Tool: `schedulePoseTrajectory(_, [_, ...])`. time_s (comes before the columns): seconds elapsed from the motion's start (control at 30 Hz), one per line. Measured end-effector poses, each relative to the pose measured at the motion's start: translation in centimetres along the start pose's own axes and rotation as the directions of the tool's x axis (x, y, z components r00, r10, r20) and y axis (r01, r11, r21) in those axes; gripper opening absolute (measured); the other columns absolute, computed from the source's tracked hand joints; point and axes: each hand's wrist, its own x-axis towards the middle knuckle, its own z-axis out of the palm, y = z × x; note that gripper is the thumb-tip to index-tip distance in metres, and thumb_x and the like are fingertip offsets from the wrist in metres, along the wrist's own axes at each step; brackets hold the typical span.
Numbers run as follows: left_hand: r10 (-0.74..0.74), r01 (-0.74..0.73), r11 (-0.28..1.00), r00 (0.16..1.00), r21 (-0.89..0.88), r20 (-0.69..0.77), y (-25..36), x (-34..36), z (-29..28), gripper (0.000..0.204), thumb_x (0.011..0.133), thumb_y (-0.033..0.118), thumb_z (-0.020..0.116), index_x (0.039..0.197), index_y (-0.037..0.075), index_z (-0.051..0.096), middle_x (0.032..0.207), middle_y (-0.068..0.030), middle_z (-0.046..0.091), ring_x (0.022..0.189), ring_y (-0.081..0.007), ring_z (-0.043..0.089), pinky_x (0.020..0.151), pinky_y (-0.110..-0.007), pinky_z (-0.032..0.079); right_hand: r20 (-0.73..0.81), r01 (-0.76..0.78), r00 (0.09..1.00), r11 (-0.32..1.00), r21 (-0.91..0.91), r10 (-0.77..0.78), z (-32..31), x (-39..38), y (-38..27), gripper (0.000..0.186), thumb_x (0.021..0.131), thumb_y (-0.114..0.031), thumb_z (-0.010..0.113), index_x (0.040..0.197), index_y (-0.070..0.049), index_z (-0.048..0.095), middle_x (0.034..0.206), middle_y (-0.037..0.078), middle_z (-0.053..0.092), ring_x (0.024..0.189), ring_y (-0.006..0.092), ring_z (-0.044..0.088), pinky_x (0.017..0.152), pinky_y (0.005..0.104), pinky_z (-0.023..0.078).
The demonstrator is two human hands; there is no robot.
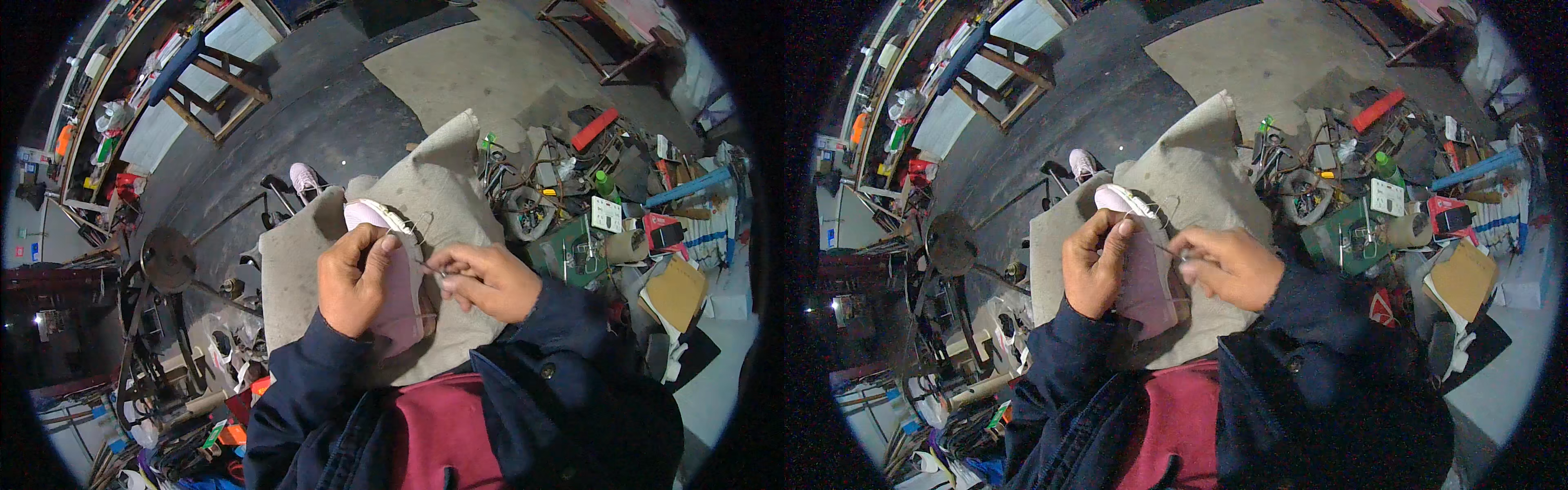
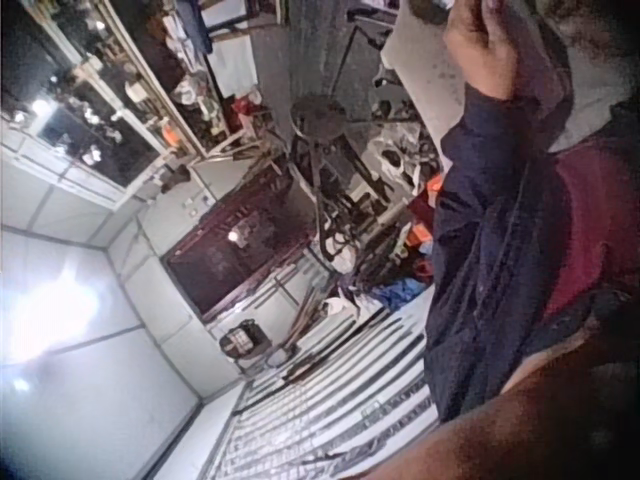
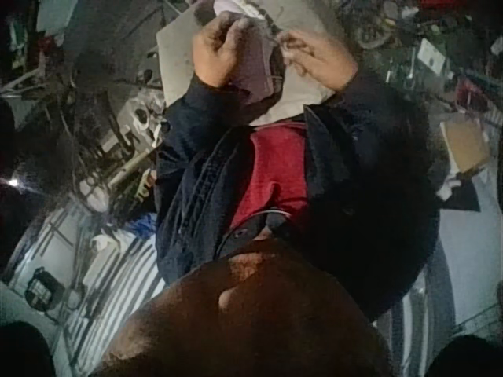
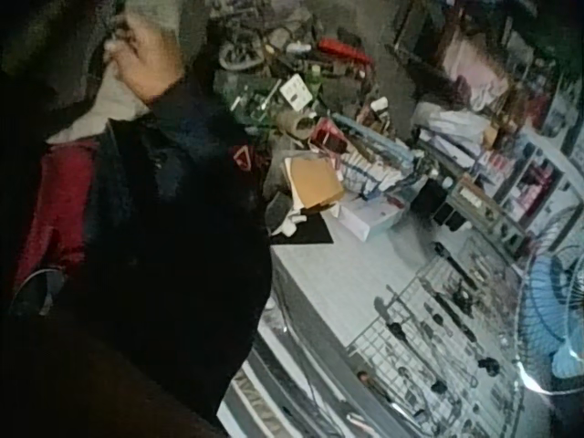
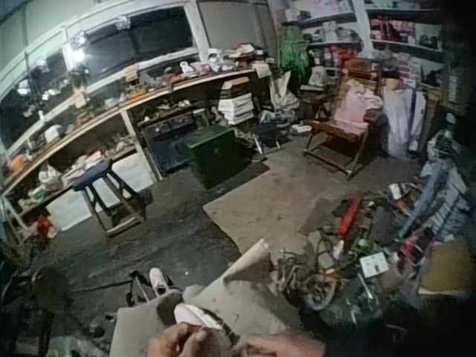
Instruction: The person stitches the sole of a pink sneaker using a curved awl and thread, repeatedly piercing the sole and pulling the thread through. After completing the stitching, the person uses a metal file to smooth the sole edge and then inserts a light blue insole into the shoe.
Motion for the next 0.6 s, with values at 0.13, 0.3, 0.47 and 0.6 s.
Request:
schedulePoseTrajectory(0.13, [0.008, -0.009, 0.999, 1.0, 0.035, 0.013, 0.3, 0.2, -0.2, 0.02, 0.102, 0.014, 0.063, 0.091, -0.003, 0.066, 0.071, -0.0129, 0.062, 0.065, -0.0158, 0.056, 0.062, -0.032, 0.047, -0.165, -0.04, 0.986, 0.991, -0.127, 0.019, 0.5, 1.5, 0.4, 0.025, 0.101, -0.005, 0.057, 0.125, 0.003, 0.059, 0.085, 0.008, 0.069, 0.063, 0.0103, 0.061, 0.059, 0.0269, 0.05])
schedulePoseTrajectory(0.3, [-0.045, 0.045, 0.999, 0.999, -0.021, -0.01, -0.3, 0.6, 0.0, 0.023, 0.103, 0.015, 0.061, 0.088, -0.003, 0.064, 0.067, -0.0082, 0.056, 0.065, -0.0117, 0.051, 0.06, -0.031, 0.044, -0.244, 0.104, 0.949, 0.929, -0.355, -0.2, 0.2, 3.1, 0.9, 0.018, 0.101, -0.006, 0.057, 0.117, 0.001, 0.062, 0.077, 0.005, 0.068, 0.063, 0.0101, 0.063, 0.058, 0.0273, 0.049])
schedulePoseTrajectory(0.47, [-0.139, 0.134, 0.984, 0.99, -0.121, -0.037, -1.3, 1.4, -0.1, 0.024, 0.103, 0.016, 0.061, 0.086, -0.002, 0.063, 0.066, -0.0037, 0.055, 0.065, -0.0091, 0.048, 0.059, -0.03, 0.042, -0.161, 0.123, 0.979, 0.991, -0.043, -0.129, 0.1, 3.6, 0.8, 0.013, 0.102, -0.012, 0.063, 0.105, 0.0, 0.065, 0.074, 0.001, 0.066, 0.066, 0.0062, 0.06, 0.059, 0.0248, 0.047])
schedulePoseTrajectory(0.6, [-0.176, 0.17, 0.976, 0.984, -0.138, -0.038, -1.5, 1.6, -0.2, 0.027, 0.103, 0.017, 0.062, 0.085, -0.002, 0.062, 0.067, -0.0013, 0.055, 0.065, -0.0083, 0.047, 0.059, -0.029, 0.041, -0.269, 0.148, 0.956, 0.982, 0.117, -0.112, -0.2, 2.5, 0.8, 0.016, 0.1, -0.017, 0.07, 0.098, -0.001, 0.067, 0.077, -0.003, 0.064, 0.07, 0.0023, 0.054, 0.063, 0.0235, 0.044])
